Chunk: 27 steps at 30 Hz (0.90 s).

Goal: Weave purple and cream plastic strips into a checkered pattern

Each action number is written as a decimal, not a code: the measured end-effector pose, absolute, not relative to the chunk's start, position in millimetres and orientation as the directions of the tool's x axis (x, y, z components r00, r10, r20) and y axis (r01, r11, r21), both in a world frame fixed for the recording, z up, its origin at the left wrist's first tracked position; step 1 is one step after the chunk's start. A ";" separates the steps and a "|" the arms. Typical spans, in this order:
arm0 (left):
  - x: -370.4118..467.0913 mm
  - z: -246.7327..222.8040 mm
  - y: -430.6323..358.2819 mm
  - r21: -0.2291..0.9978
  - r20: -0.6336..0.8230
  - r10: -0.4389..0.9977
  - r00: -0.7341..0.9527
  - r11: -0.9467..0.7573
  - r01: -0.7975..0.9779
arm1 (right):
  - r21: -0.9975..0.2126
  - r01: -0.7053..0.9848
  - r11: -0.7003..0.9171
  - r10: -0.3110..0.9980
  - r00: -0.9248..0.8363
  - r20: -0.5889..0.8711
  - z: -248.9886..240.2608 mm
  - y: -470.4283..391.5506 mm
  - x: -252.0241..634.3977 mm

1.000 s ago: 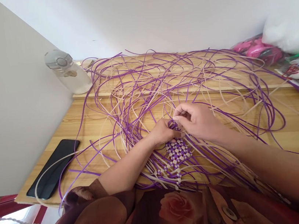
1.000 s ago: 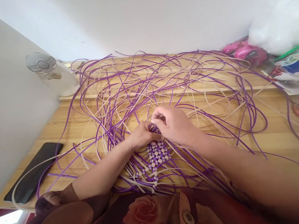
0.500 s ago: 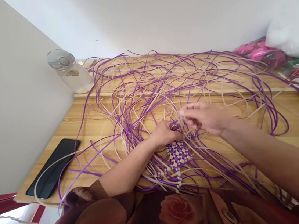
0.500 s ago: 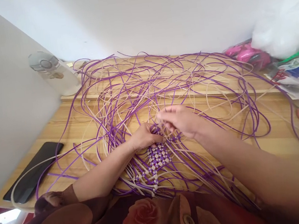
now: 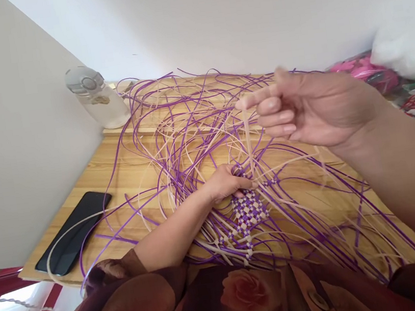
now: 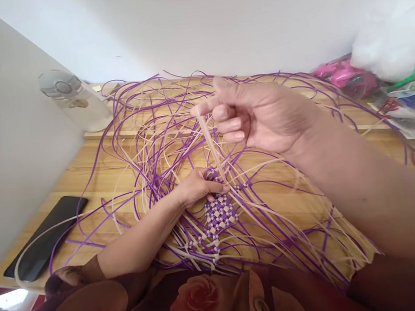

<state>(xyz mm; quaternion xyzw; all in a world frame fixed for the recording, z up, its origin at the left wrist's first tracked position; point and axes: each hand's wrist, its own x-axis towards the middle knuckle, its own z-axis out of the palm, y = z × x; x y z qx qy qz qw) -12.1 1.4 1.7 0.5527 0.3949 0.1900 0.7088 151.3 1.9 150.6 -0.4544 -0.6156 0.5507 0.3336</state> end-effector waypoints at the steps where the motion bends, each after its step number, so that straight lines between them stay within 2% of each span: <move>1: -12.6 1.4 2.5 0.933 -0.352 0.708 0.612 0.319 0.168 | -0.985 0.166 -0.049 0.915 -0.389 -0.111 151.8 4.2 152.1; 3: -13.4 0.6 4.1 0.943 -0.328 0.720 0.611 0.289 0.165 | -0.959 0.271 -0.087 0.866 -0.455 -0.207 136.8 4.5 155.2; 5: -13.9 -0.6 4.7 0.957 -0.285 0.724 0.628 0.252 0.144 | -0.879 0.475 -0.030 0.818 -0.494 -0.295 108.0 0.1 159.1; 6: -13.9 -1.3 4.7 0.961 -0.270 0.726 0.633 0.240 0.136 | -0.838 0.544 0.024 0.821 -0.489 -0.295 93.1 -3.2 160.9; 11: -13.9 -3.8 4.5 0.952 -0.301 0.704 0.643 0.256 0.166 | -0.585 0.712 0.388 0.839 -0.536 -0.097 57.4 -18.3 159.0; 13: -14.0 -3.6 4.7 0.953 -0.298 0.697 0.652 0.254 0.165 | -0.515 0.732 0.447 0.819 -0.566 -0.093 65.9 -19.1 152.1; 14: -14.1 -3.3 4.8 0.956 -0.291 0.699 0.653 0.246 0.162 | -0.542 0.724 0.428 0.823 -0.560 -0.099 75.8 -17.2 148.0; 16: -14.2 -2.9 4.9 0.958 -0.286 0.695 0.660 0.235 0.167 | -0.718 0.620 0.315 0.863 -0.503 -0.056 107.4 -7.6 140.0; 17: -14.2 -2.9 5.0 0.958 -0.285 0.692 0.663 0.231 0.170 | -0.836 0.496 0.234 0.895 -0.446 -0.015 127.7 0.1 137.0; 18: -14.3 -3.2 5.0 0.958 -0.285 0.689 0.667 0.228 0.174 | -0.933 0.304 0.191 0.939 -0.333 0.083 149.1 9.3 135.0; 19: -14.3 -3.6 5.0 0.957 -0.290 0.686 0.667 0.231 0.178 | -0.971 0.109 0.212 0.958 -0.220 0.184 169.3 19.3 134.2; 20: -14.4 -4.2 5.0 0.954 -0.297 0.687 0.663 0.235 0.183 | -0.956 -0.078 0.284 0.951 -0.104 0.291 185.9 29.1 134.5; 21: -14.5 -4.7 5.1 0.953 -0.301 0.690 0.658 0.239 0.185 | -0.941 -0.171 0.293 0.949 -0.065 0.307 196.8 37.9 135.7; 22: -14.7 -5.1 5.1 0.953 -0.302 0.691 0.657 0.243 0.183 | -0.954 -0.185 0.237 0.965 -0.072 0.254 200.6 44.6 137.6; 23: -14.9 -5.2 5.1 0.952 -0.303 0.687 0.661 0.247 0.180 | -0.982 -0.131 0.135 0.979 -0.134 0.152 196.7 48.6 140.0; 25: -15.1 -4.7 4.9 0.956 -0.290 0.680 0.673 0.246 0.163 | -0.982 0.176 -0.075 0.934 -0.332 -0.131 169.1 47.6 145.7; 26: -15.1 -4.1 4.8 0.959 -0.276 0.684 0.676 0.237 0.152 | -0.924 0.376 -0.074 0.885 -0.403 -0.235 149.0 42.6 148.8; 27: -14.9 -3.3 4.7 0.963 -0.266 0.689 0.674 0.226 0.149 | -0.848 0.530 0.001 0.837 -0.465 -0.289 127.7 35.2 151.9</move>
